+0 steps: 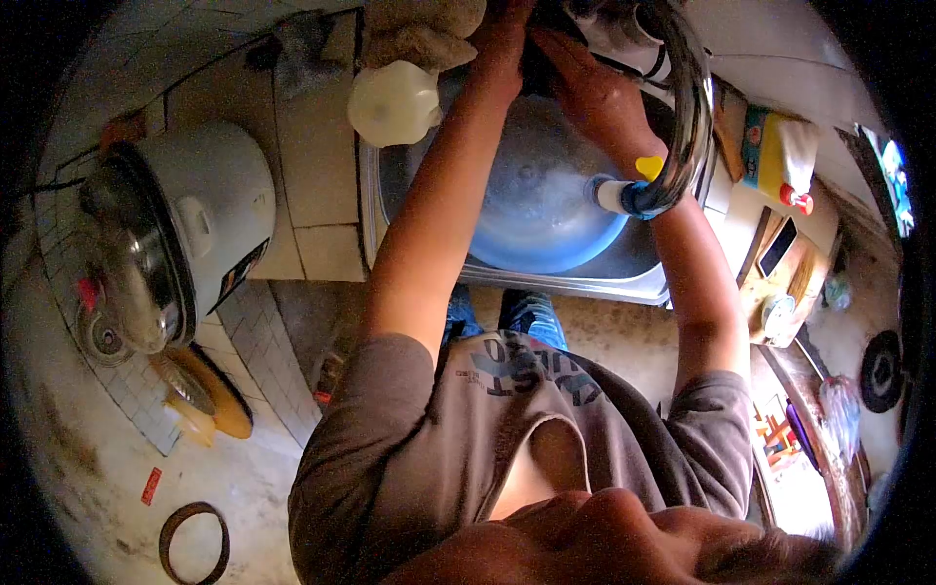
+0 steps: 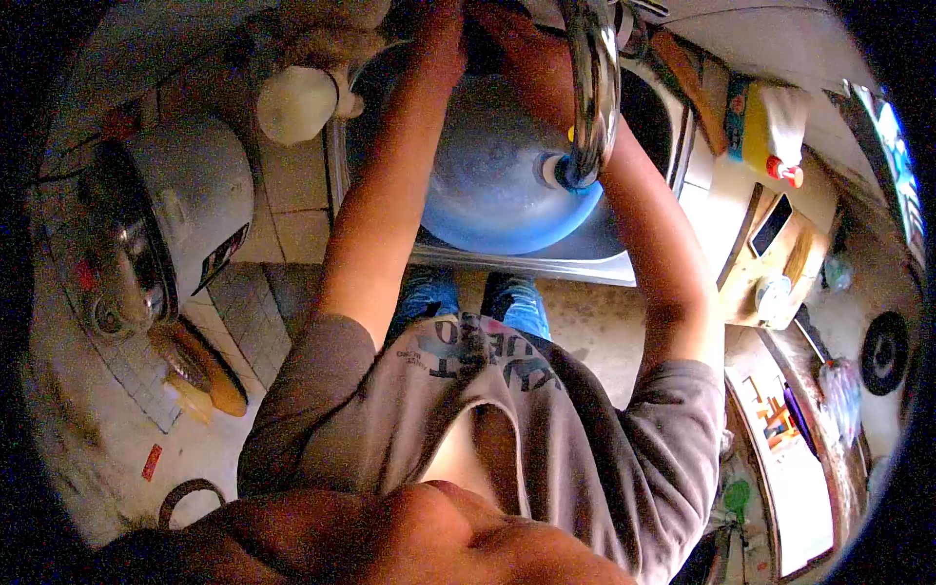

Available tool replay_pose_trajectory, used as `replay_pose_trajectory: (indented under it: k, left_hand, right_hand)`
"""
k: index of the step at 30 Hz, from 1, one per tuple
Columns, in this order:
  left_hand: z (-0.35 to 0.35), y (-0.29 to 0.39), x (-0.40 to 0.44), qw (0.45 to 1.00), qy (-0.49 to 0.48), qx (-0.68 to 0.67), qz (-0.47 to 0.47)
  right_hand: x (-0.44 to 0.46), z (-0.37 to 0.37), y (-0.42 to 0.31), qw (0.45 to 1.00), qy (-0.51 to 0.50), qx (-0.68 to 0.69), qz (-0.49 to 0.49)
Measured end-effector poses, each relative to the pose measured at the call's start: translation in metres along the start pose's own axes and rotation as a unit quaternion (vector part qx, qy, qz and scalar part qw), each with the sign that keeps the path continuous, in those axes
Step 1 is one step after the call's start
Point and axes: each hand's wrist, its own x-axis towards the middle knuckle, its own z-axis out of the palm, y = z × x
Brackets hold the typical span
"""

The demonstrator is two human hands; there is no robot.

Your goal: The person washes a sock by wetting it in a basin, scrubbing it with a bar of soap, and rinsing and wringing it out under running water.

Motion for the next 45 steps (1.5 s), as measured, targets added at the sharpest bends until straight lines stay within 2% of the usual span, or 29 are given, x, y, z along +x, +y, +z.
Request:
replay_pose_trajectory:
  k: [2,3,4,5,6,8,9,10,11,12,14,18,20,24,28,30,32,33,35,36,38,39,41,42,43,45]
  left_hand:
    - [-0.001,-0.013,0.020,0.995,0.002,0.092,-0.034]
    - [-0.003,-0.022,0.025,0.995,0.002,0.092,-0.033]
    - [-0.004,-0.031,0.027,0.996,0.024,0.086,-0.017]
    - [-0.008,-0.038,0.031,0.996,0.047,0.080,-0.001]
    - [-0.010,-0.039,0.035,0.996,0.047,0.079,-0.001]
    - [-0.010,-0.040,0.040,0.981,0.100,0.079,-0.145]
    - [-0.008,-0.039,0.039,0.982,0.100,0.079,-0.143]
    - [-0.005,-0.038,0.037,0.978,0.111,0.173,-0.046]
    - [-0.003,-0.038,0.035,0.956,0.120,0.263,0.052]
    - [-0.002,-0.038,0.034,0.956,0.120,0.264,0.052]
    - [0.000,-0.040,0.033,0.981,0.085,0.168,0.052]
    - [0.008,-0.031,0.018,0.977,0.109,0.169,0.076]
    - [-0.010,-0.054,0.028,0.987,0.026,0.125,0.093]
    - [0.002,-0.043,0.014,0.988,0.014,0.098,0.119]
    - [-0.006,-0.054,0.010,0.965,0.062,0.193,0.166]
    - [-0.003,-0.054,0.007,0.958,0.073,0.212,0.178]
    - [-0.002,-0.035,-0.005,0.860,0.048,0.398,0.316]
    - [-0.004,-0.029,-0.002,0.860,0.048,0.397,0.316]
    - [-0.005,-0.022,0.001,0.748,-0.015,0.505,0.429]
    - [-0.008,-0.024,0.005,0.749,-0.015,0.505,0.428]
    - [-0.012,-0.027,0.017,0.680,-0.058,0.556,0.475]
    - [-0.014,-0.026,0.021,0.680,-0.059,0.556,0.475]
    - [-0.017,-0.020,0.026,0.746,-0.115,0.554,0.352]
    - [-0.015,-0.020,0.029,0.747,-0.115,0.552,0.352]
    - [-0.013,-0.019,0.031,0.764,-0.121,0.533,0.344]
    - [-0.013,-0.025,0.037,0.781,-0.129,0.511,0.334]
  right_hand:
    - [-0.006,0.005,0.019,0.985,0.079,0.077,-0.133]
    - [-0.014,-0.002,0.021,0.985,0.079,0.078,-0.134]
    - [-0.027,-0.015,0.019,0.970,0.008,0.243,0.017]
    - [-0.039,-0.026,0.017,0.901,-0.065,0.395,0.166]
    - [-0.048,-0.034,0.017,0.901,-0.066,0.395,0.166]
    - [-0.060,-0.052,0.006,0.889,0.039,0.435,0.136]
    - [-0.064,-0.063,-0.005,0.883,0.073,0.446,0.124]
    - [-0.061,-0.082,-0.035,0.813,0.116,0.559,0.114]
    - [-0.062,-0.087,-0.051,0.772,0.136,0.612,0.108]
    - [-0.063,-0.093,-0.066,0.727,0.156,0.661,0.101]
    - [-0.071,-0.090,-0.076,0.887,0.173,0.411,0.123]
    - [-0.075,-0.095,-0.062,0.843,0.213,0.466,0.166]
    - [-0.073,-0.099,-0.055,0.833,0.216,0.486,0.154]
    - [-0.080,-0.106,-0.037,0.832,0.189,0.500,0.149]
    - [-0.080,-0.103,-0.035,0.831,0.216,0.495,0.129]
    - [-0.082,-0.108,-0.043,0.833,0.206,0.478,0.189]
    - [-0.079,-0.108,-0.043,0.831,0.204,0.485,0.179]
    - [-0.078,-0.107,-0.042,0.833,0.205,0.486,0.168]
    - [-0.078,-0.105,-0.040,0.834,0.206,0.486,0.159]
    - [-0.079,-0.103,-0.038,0.829,0.198,0.503,0.140]
    - [-0.078,-0.097,-0.027,0.823,0.190,0.521,0.120]
    - [-0.075,-0.093,-0.014,0.765,0.138,0.627,0.052]
    - [-0.067,-0.090,0.000,0.692,0.080,0.717,-0.015]
    - [-0.063,-0.088,0.007,0.651,0.046,0.756,-0.043]
    - [-0.056,-0.085,0.018,0.743,0.041,0.659,0.107]
    - [-0.053,-0.086,0.009,0.719,0.056,0.673,0.164]
